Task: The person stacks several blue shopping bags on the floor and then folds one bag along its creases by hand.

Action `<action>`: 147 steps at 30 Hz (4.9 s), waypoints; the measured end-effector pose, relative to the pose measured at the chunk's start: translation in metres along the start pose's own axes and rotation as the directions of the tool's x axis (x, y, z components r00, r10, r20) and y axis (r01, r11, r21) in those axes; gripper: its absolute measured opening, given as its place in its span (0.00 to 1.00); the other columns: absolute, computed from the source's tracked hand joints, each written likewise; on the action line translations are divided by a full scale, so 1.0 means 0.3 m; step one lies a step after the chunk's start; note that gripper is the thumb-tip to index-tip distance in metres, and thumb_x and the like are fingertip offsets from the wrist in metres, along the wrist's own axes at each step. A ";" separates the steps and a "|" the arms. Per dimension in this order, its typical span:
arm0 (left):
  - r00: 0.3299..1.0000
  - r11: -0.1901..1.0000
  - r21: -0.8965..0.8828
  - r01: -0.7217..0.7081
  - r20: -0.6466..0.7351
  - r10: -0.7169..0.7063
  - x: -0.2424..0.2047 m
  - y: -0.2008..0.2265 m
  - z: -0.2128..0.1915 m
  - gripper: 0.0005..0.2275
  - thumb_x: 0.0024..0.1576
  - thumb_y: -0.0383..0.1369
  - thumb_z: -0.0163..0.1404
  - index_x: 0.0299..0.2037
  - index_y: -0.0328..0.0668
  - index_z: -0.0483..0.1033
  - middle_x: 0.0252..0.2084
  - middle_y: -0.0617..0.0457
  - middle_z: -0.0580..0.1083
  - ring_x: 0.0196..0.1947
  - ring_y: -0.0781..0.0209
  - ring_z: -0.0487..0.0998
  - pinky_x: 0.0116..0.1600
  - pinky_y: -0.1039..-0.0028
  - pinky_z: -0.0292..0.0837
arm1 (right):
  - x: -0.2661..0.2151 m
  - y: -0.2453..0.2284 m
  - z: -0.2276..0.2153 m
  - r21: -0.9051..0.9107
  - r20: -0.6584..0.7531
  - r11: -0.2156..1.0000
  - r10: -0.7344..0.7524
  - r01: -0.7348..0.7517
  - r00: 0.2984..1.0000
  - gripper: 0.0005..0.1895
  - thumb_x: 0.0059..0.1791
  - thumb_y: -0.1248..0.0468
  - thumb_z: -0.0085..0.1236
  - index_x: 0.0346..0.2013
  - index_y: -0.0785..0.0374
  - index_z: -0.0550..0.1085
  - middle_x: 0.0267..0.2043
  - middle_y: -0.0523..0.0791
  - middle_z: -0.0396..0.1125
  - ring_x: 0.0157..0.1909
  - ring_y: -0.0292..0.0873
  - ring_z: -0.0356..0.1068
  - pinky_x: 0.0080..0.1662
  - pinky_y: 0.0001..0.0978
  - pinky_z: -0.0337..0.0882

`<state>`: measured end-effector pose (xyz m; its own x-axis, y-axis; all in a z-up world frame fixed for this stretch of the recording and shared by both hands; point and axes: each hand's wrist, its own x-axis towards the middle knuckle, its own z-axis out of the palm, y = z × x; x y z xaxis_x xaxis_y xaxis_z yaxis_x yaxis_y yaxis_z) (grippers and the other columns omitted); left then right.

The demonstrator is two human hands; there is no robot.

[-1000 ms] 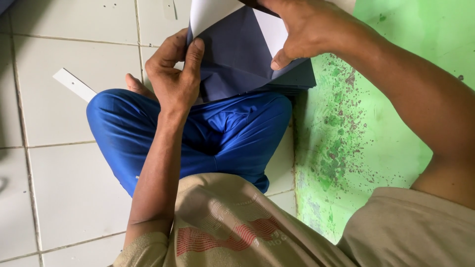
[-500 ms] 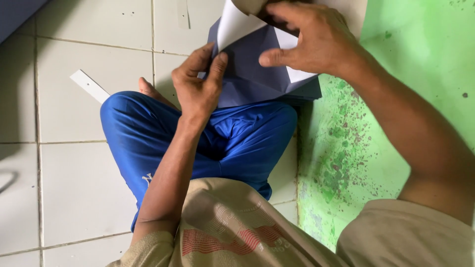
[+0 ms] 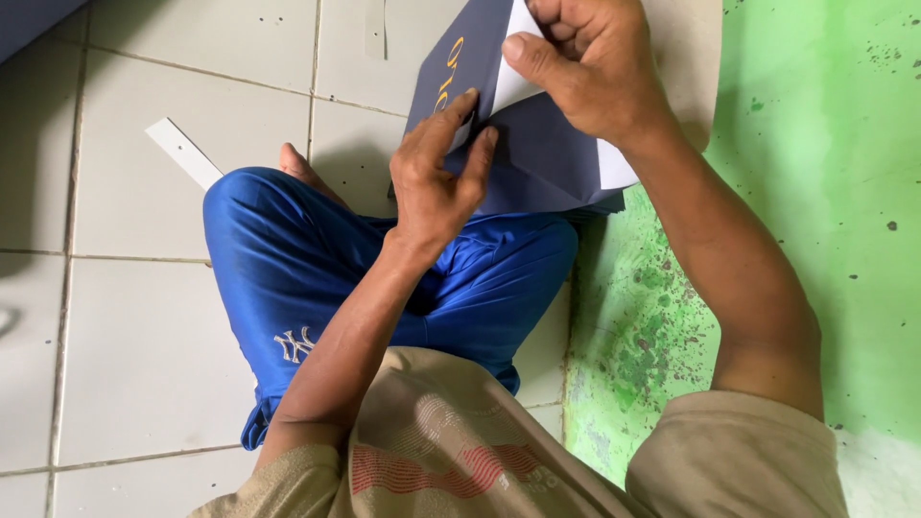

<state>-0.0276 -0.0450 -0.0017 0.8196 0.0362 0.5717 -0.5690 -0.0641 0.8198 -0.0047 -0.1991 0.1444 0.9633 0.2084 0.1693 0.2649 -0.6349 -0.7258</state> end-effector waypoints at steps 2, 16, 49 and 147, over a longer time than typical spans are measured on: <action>0.995 0.986 -0.135 0.096 0.049 -0.090 -0.010 -0.007 0.006 0.17 0.62 0.33 0.59 0.60 0.41 0.74 0.56 0.46 0.79 0.55 0.49 0.83 0.60 0.63 0.81 | 0.007 0.018 -0.004 0.180 0.021 0.983 -0.029 0.025 0.999 0.03 0.59 0.72 0.56 0.44 0.70 0.72 0.44 0.49 0.72 0.44 0.40 0.73 0.46 0.28 0.73; 0.965 0.947 -0.208 0.243 0.150 -0.215 0.026 -0.018 0.038 0.20 0.62 0.35 0.52 0.63 0.37 0.71 0.60 0.41 0.77 0.61 0.47 0.80 0.63 0.64 0.78 | 0.037 0.105 -0.030 0.362 0.089 0.928 0.064 -0.092 0.994 0.11 0.56 0.68 0.59 0.51 0.67 0.71 0.52 0.48 0.72 0.53 0.44 0.76 0.57 0.35 0.79; 0.976 0.982 -0.156 0.111 0.204 -0.078 -0.069 0.038 0.107 0.31 0.64 0.32 0.51 0.76 0.37 0.49 0.77 0.39 0.59 0.78 0.40 0.65 0.79 0.54 0.67 | -0.053 0.126 -0.079 0.330 -0.002 0.942 0.061 -0.056 0.998 0.17 0.53 0.72 0.57 0.56 0.65 0.68 0.54 0.45 0.67 0.51 0.39 0.71 0.55 0.28 0.70; 0.971 0.956 0.172 -0.237 0.017 0.238 0.060 0.071 -0.076 0.08 0.67 0.28 0.51 0.53 0.37 0.75 0.41 0.50 0.83 0.27 0.56 0.78 0.31 0.66 0.69 | 0.115 -0.224 -0.172 -0.329 0.556 0.820 -0.233 0.469 0.798 0.08 0.53 0.71 0.72 0.39 0.74 0.80 0.37 0.53 0.74 0.38 0.47 0.71 0.41 0.36 0.69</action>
<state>-0.0264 -0.0229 0.0268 0.6620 0.0030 0.7495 -0.7269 -0.2416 0.6429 0.0131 -0.1875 0.2335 0.6825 0.7278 -0.0668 0.6831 -0.6677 -0.2959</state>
